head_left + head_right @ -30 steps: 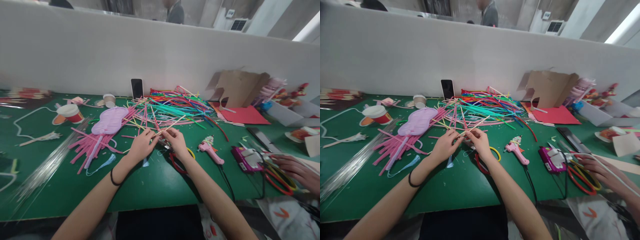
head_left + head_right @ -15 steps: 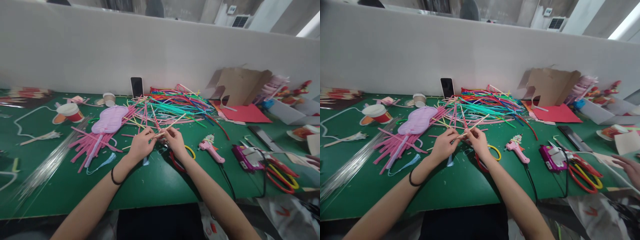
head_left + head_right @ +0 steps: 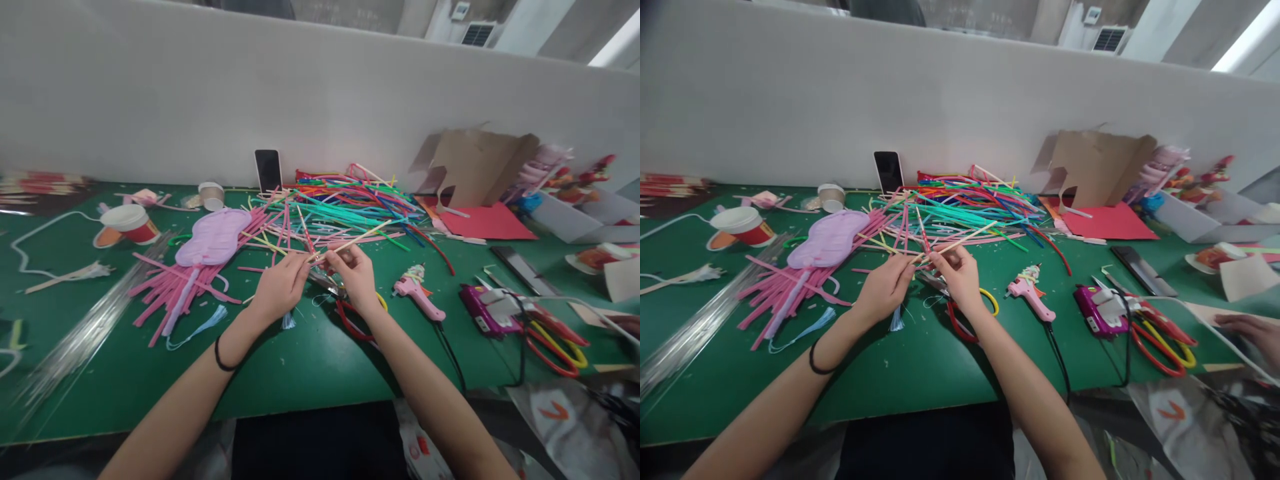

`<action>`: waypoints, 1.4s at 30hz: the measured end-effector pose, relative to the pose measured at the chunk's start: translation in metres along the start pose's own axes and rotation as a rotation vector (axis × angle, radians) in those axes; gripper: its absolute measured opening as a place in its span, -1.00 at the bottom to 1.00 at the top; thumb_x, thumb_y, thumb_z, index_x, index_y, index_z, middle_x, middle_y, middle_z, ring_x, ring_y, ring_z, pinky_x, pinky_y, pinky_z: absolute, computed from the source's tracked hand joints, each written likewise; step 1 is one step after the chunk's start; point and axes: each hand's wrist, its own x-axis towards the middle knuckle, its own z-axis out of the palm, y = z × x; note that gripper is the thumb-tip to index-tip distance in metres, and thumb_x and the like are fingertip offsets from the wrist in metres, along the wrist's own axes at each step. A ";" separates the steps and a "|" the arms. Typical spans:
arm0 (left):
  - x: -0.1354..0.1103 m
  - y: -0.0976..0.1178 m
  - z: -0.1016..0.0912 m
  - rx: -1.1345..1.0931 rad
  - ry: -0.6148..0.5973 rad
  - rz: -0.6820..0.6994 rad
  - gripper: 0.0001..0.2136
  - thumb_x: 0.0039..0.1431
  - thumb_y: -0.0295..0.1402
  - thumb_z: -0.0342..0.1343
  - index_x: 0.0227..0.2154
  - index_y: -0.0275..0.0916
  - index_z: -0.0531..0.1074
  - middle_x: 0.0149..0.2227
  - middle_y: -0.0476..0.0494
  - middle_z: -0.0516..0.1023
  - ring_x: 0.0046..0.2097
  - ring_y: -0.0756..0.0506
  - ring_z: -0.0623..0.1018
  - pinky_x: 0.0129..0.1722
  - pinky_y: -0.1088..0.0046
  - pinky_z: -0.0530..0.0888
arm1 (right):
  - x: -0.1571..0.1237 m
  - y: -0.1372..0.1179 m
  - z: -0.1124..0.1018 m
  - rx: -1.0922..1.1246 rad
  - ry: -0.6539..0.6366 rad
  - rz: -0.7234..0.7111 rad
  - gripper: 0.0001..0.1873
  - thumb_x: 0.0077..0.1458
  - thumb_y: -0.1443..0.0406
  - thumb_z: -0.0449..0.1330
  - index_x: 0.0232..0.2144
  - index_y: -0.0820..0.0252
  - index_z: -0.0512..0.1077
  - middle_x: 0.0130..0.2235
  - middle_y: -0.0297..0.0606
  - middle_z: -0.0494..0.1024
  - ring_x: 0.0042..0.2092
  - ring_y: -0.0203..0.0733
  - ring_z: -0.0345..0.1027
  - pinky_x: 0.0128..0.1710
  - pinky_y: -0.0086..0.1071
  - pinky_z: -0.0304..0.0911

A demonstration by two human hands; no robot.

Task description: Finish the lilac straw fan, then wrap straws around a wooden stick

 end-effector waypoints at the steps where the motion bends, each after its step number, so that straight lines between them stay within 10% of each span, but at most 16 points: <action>1: 0.000 0.000 0.001 0.023 -0.003 0.008 -0.68 0.40 -0.30 -0.23 -0.01 -0.25 0.38 -0.14 -0.20 0.48 -0.10 -0.13 0.48 -0.14 0.37 0.41 | 0.000 0.001 0.001 0.005 -0.006 0.000 -0.71 -0.05 0.12 0.35 -0.31 0.12 0.44 -0.40 -0.34 0.59 -0.39 -0.24 0.49 -0.40 -0.39 0.35; 13: -0.001 0.002 0.001 0.079 -0.010 0.014 -0.67 0.39 -0.30 -0.21 -0.17 -0.28 0.45 -0.26 -0.19 0.54 -0.22 -0.11 0.52 -0.23 0.39 0.42 | -0.001 0.007 0.001 -0.055 0.007 -0.030 -0.75 -0.08 0.14 0.37 -0.37 0.13 0.47 -0.45 -0.35 0.57 -0.41 -0.23 0.47 -0.39 -0.37 0.35; 25: -0.004 0.007 0.003 0.067 0.042 0.021 -0.63 0.38 -0.29 -0.18 0.08 -0.29 0.38 -0.02 -0.24 0.58 -0.07 -0.14 0.59 -0.11 0.38 0.47 | -0.003 0.013 0.002 -0.157 -0.020 0.025 -0.72 -0.01 0.05 0.29 -0.47 0.14 0.49 -0.50 -0.31 0.56 -0.46 -0.22 0.43 -0.43 -0.36 0.35; 42: 0.000 -0.001 -0.003 0.055 -0.071 -0.035 -0.66 0.40 -0.27 -0.25 -0.44 -0.20 0.31 -0.47 -0.07 0.48 -0.44 -0.07 0.46 -0.43 0.44 0.27 | -0.005 0.019 0.003 -0.081 -0.133 0.074 -0.73 -0.04 0.06 0.32 -0.38 0.11 0.55 -0.43 -0.32 0.56 -0.41 -0.24 0.42 -0.43 -0.41 0.35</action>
